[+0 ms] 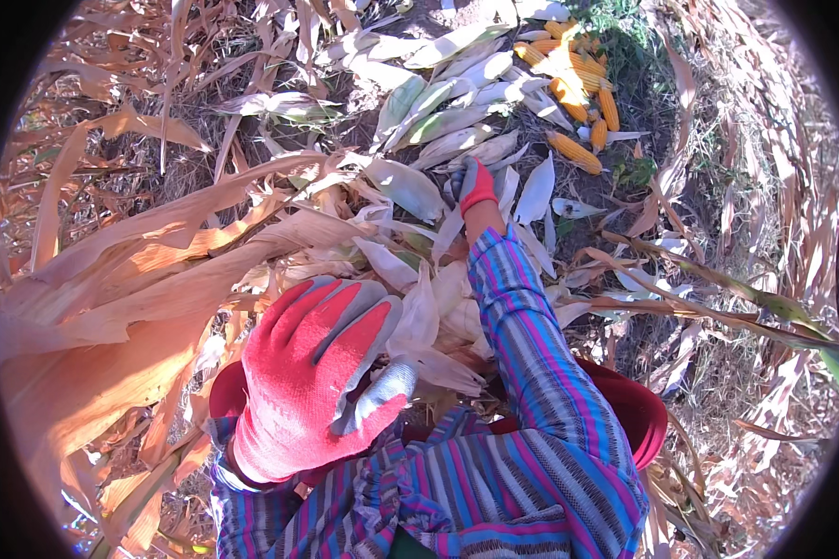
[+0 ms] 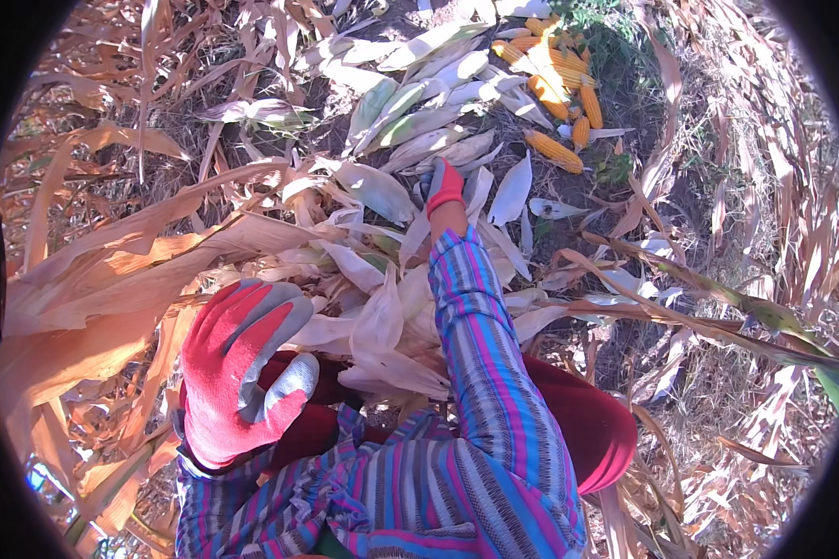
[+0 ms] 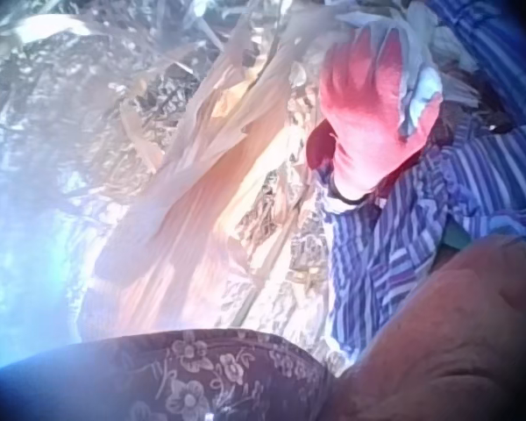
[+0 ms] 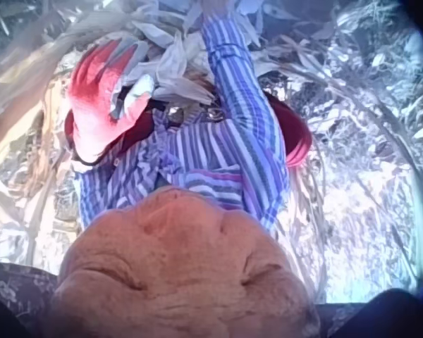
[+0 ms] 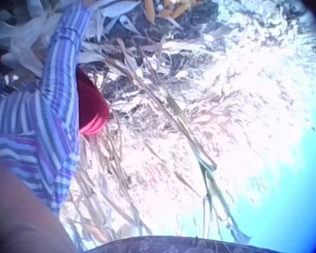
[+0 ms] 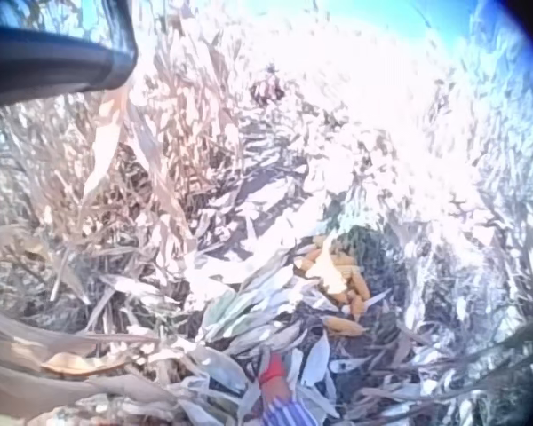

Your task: The person sits in a cornfield and shucks corn cobs by hand, removing the husks and silk. They place the shucked corn into a pile and continue processing additional cobs.

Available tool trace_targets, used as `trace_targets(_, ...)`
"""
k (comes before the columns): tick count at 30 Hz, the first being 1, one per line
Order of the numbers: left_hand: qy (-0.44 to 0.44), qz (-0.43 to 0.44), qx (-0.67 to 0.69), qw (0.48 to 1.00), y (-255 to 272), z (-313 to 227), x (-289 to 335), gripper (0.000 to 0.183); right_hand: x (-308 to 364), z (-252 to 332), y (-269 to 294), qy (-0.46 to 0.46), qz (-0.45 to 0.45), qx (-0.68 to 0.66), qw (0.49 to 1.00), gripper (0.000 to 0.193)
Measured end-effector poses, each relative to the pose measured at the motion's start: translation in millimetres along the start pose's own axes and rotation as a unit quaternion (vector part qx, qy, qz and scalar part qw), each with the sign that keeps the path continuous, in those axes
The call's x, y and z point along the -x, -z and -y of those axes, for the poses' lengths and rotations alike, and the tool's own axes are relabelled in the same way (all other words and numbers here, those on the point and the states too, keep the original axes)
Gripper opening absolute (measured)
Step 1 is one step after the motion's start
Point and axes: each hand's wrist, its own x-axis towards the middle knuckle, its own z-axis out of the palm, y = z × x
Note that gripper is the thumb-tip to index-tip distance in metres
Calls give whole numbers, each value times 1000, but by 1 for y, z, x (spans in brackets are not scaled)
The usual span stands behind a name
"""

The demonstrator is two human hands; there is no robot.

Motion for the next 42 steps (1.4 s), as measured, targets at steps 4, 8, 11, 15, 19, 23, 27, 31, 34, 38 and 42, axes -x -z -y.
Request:
trace_targets(4,-62,-1,-4,998,-9,9,-8,45,18,17,46,-8,101,-208,973,24)
trace_targets(8,-36,-49,-30,998,-21,29,14,52,97,27,26,-37,183,-191,964,26)
trace_targets(11,-45,-55,-107,992,-41,49,3,55,124,52,56,-63,548,-176,816,29)
trace_targets(15,25,42,-144,988,-48,55,-15,71,230,83,31,-94,520,-63,847,27)
trace_targets(19,-145,-18,-267,952,-71,57,-22,94,336,88,44,-25,372,35,927,25)
trace_targets(23,-211,59,-197,956,-97,46,-20,76,383,79,80,-13,320,58,946,30)
trace_targets(27,-92,119,64,987,-113,34,-16,64,377,96,98,58,462,-14,885,39)
trace_targets(31,114,110,539,827,-123,36,-9,48,352,98,78,135,395,14,909,47)
trace_targets(34,106,69,633,764,-129,31,-9,35,370,62,62,213,301,110,923,48)
trace_targets(38,160,127,637,744,-125,28,-12,32,381,38,64,180,339,174,907,39)
trace_targets(42,72,-36,473,878,-130,28,-18,33,374,50,65,195,292,221,910,39)
